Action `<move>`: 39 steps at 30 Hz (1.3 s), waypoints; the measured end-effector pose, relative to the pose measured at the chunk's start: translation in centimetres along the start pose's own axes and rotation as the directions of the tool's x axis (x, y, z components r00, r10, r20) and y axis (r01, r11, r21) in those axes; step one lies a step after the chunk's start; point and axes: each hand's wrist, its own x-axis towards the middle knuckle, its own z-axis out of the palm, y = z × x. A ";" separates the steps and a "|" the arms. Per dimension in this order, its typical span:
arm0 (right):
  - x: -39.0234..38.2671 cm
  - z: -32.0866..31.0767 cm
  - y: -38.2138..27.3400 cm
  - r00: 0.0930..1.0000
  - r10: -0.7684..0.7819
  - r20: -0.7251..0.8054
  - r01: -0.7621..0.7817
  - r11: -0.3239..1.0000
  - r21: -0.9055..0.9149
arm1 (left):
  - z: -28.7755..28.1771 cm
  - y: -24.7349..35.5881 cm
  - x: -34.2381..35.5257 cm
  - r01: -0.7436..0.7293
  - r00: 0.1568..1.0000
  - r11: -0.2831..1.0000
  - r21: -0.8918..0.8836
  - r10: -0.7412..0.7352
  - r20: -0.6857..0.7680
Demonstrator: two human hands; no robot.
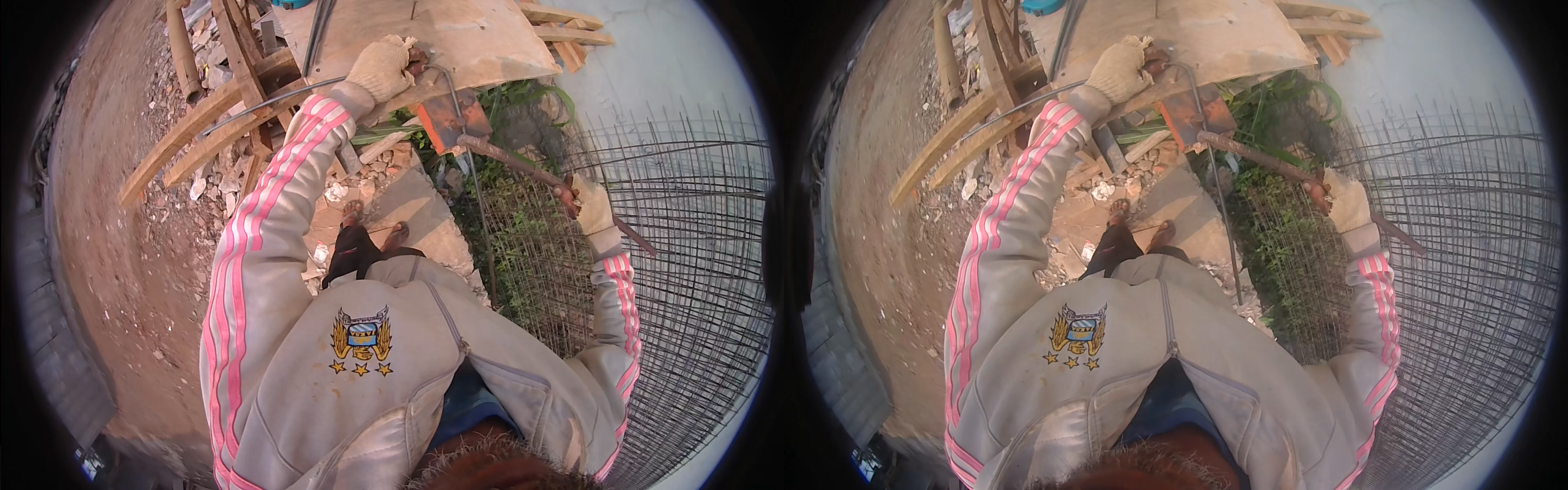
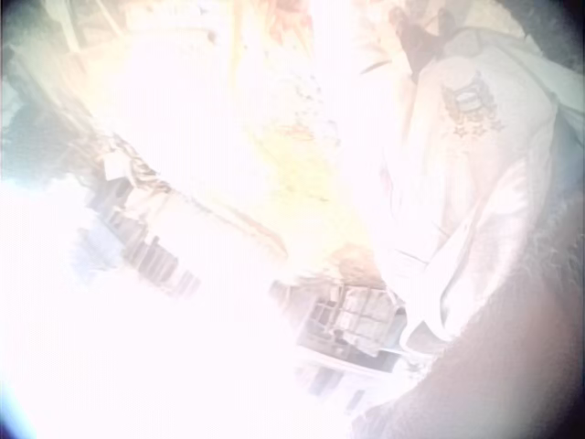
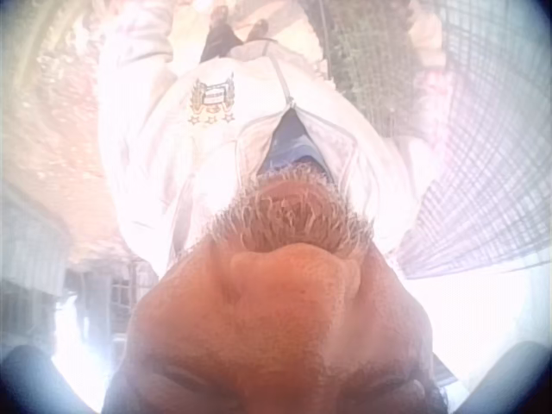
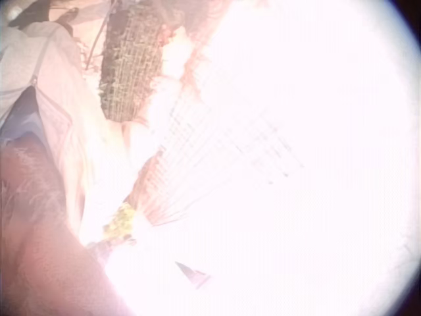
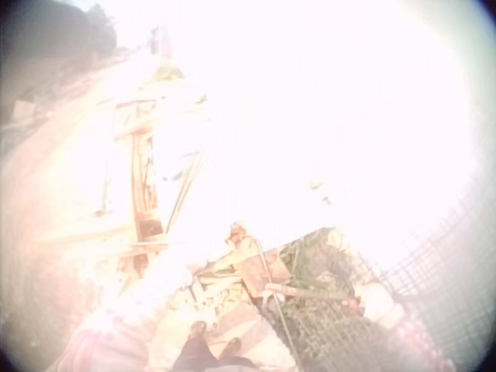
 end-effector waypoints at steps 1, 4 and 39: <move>-0.2 0.1 -0.2 0.998 0.050 0.026 -0.050 0.999 0.014 | 0.0 0.0 0.0 -0.020 0.999 0.999 0.026 0.021 -0.027; -1.1 0.7 -0.9 0.988 0.146 0.051 -0.146 0.989 -0.005 | 0.0 0.0 0.0 -0.063 0.993 0.996 0.055 0.068 -0.100; -2.2 15.4 -33.2 0.253 0.844 -0.474 -0.967 0.209 -0.144 | 2.2 -0.2 2.4 -0.162 0.981 0.961 -0.222 0.133 -0.141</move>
